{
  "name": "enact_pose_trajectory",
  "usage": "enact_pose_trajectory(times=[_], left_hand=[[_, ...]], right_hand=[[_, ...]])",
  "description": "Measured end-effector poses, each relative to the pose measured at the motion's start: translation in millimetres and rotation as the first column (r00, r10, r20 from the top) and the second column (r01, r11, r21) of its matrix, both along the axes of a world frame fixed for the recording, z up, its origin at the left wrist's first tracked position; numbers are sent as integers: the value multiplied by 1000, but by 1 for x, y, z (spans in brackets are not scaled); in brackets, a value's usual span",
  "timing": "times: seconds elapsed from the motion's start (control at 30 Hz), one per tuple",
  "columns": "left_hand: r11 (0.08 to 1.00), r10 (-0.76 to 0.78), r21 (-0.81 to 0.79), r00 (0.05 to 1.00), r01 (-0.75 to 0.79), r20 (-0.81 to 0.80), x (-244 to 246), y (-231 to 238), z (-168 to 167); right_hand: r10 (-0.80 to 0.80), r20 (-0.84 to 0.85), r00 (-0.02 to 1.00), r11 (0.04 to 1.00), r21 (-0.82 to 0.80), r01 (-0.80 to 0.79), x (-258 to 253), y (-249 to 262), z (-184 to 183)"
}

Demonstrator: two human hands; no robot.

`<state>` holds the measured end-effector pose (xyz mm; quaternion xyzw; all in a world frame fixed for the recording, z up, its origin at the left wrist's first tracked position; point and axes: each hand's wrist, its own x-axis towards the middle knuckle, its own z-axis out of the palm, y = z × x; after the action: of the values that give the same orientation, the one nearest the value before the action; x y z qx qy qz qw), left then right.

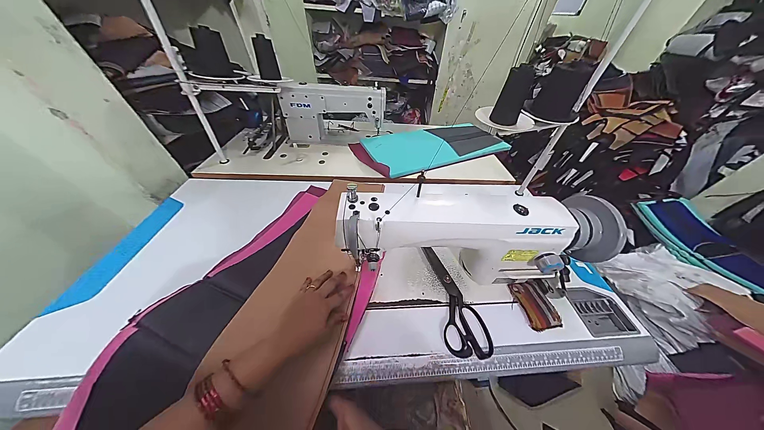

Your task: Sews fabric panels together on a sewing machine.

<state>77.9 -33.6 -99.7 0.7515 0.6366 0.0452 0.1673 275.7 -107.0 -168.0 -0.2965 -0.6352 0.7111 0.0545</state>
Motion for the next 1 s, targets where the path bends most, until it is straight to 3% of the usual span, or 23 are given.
enact_pose_trajectory(times=[0.1, 0.2, 0.27, 0.33, 0.4, 0.47, 0.5, 0.57, 0.63, 0.7, 0.87, 1.0], left_hand=[[995, -72, -67, 997, 69, -37, -8, 6, 12], [977, -142, -162, 990, 141, 2, -13, 19, 32], [967, -98, -228, 991, 116, 91, -6, 24, 44], [972, -34, -229, 994, 56, 99, 5, 22, 43], [992, 15, -125, 998, -8, 54, 15, 9, 27], [997, 62, 47, 997, -64, 51, 20, -10, -2], [980, 68, 183, 996, -79, 65, 21, -18, -17], [918, 50, 388, 994, -83, 95, 19, -22, -35], [890, 6, 453, 993, -57, 114, 18, -20, -39], [875, -47, 485, 993, -13, 110, 19, -19, -41], [887, -71, 461, 995, 33, 64, 18, -16, -35], [922, -77, 382, 997, 68, 7, 14, -3, -27]], right_hand=[[-58, -131, 990, 995, -90, 46, -22, -3, 23], [-263, -278, 924, 955, -214, 207, -16, -1, 69], [-394, -298, 869, 902, -308, 303, -2, 4, 98], [-428, -312, 848, 886, -329, 326, 14, 7, 107], [-323, -299, 898, 945, -154, 288, 29, 5, 88], [-136, -178, 975, 956, 234, 177, 44, 2, 57], [-97, -105, 990, 873, 468, 136, 51, 1, 45], [-196, -53, 979, 537, 829, 153, 58, 2, 29], [-252, -153, 956, 180, 963, 201, 55, 14, 12], [-196, -157, 968, -42, 988, 151, 44, 28, 1], [-250, -226, 942, -300, 943, 146, 11, 42, -13], [-280, -250, 927, -335, 930, 150, 3, 49, -13]])
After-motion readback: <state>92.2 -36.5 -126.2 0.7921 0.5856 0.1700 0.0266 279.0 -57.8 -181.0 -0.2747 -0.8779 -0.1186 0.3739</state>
